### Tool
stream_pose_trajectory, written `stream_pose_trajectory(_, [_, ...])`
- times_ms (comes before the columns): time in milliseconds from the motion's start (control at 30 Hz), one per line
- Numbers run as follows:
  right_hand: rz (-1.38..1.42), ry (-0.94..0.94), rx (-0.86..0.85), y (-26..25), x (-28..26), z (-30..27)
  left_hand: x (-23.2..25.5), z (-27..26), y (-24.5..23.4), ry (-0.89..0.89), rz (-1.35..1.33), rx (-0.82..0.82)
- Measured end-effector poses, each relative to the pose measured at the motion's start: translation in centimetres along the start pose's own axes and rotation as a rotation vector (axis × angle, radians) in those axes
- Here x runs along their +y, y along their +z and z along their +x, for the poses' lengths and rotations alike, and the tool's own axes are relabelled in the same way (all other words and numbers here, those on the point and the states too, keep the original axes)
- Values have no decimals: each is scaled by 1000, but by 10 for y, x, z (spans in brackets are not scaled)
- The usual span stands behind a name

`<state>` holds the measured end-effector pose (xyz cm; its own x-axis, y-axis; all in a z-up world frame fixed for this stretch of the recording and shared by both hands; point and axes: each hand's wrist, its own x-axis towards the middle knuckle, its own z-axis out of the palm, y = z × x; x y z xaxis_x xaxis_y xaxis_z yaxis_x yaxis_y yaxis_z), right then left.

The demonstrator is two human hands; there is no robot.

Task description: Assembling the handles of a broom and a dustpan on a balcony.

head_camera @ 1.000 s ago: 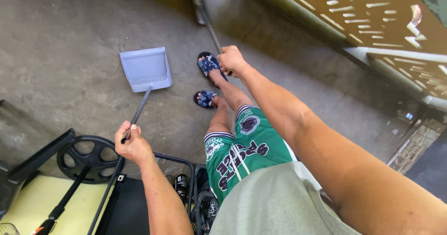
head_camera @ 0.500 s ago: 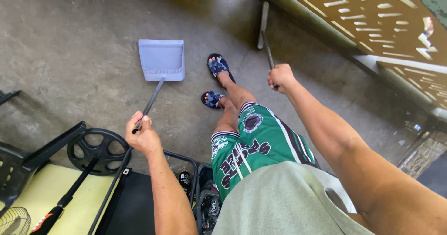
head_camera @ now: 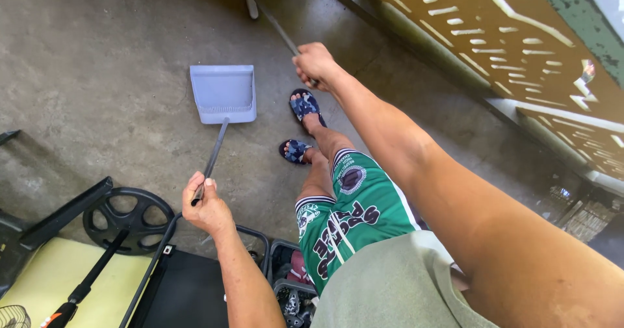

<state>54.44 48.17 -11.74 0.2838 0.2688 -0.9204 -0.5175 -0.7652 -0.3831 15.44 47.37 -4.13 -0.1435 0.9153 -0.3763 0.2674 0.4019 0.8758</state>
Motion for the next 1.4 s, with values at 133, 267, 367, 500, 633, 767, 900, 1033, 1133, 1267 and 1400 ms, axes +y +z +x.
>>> stream_pose_trajectory(133, [-143,-66,23,-19,15,-29,8,2,-5,-14,-5,41])
stream_pose_trajectory(267, [-301,-104,72,-8,25,24,-3,-1,-7,41,71,80])
stream_pose_trajectory(367, [-417,-82,-28,23,-9,53,-6,0,-6,125,152,104])
stream_pose_trajectory(500, [-223,-15,-141,24,-27,46,10,-3,-3,125,170,154])
stream_pose_trajectory(633, [-289,-104,-128,-7,-25,-50,34,-9,-10,76,175,190])
stream_pose_trajectory(767, [-279,26,7,-50,6,-77,32,-9,-24,65,111,211])
stream_pose_trajectory(900, [-288,57,60,-51,5,13,29,-13,-22,82,108,230])
stream_pose_trajectory(1033, [-463,-61,36,7,-52,89,25,-27,-18,91,138,249])
stream_pose_trajectory(1133, [-344,-21,3,44,-92,126,22,-29,-15,98,146,261])
stream_pose_trajectory(1267, [-466,-80,-54,51,-109,108,23,-35,-16,66,167,287])
stream_pose_trajectory(1400, [-652,-226,-93,-4,-68,40,13,-34,-21,33,118,317])
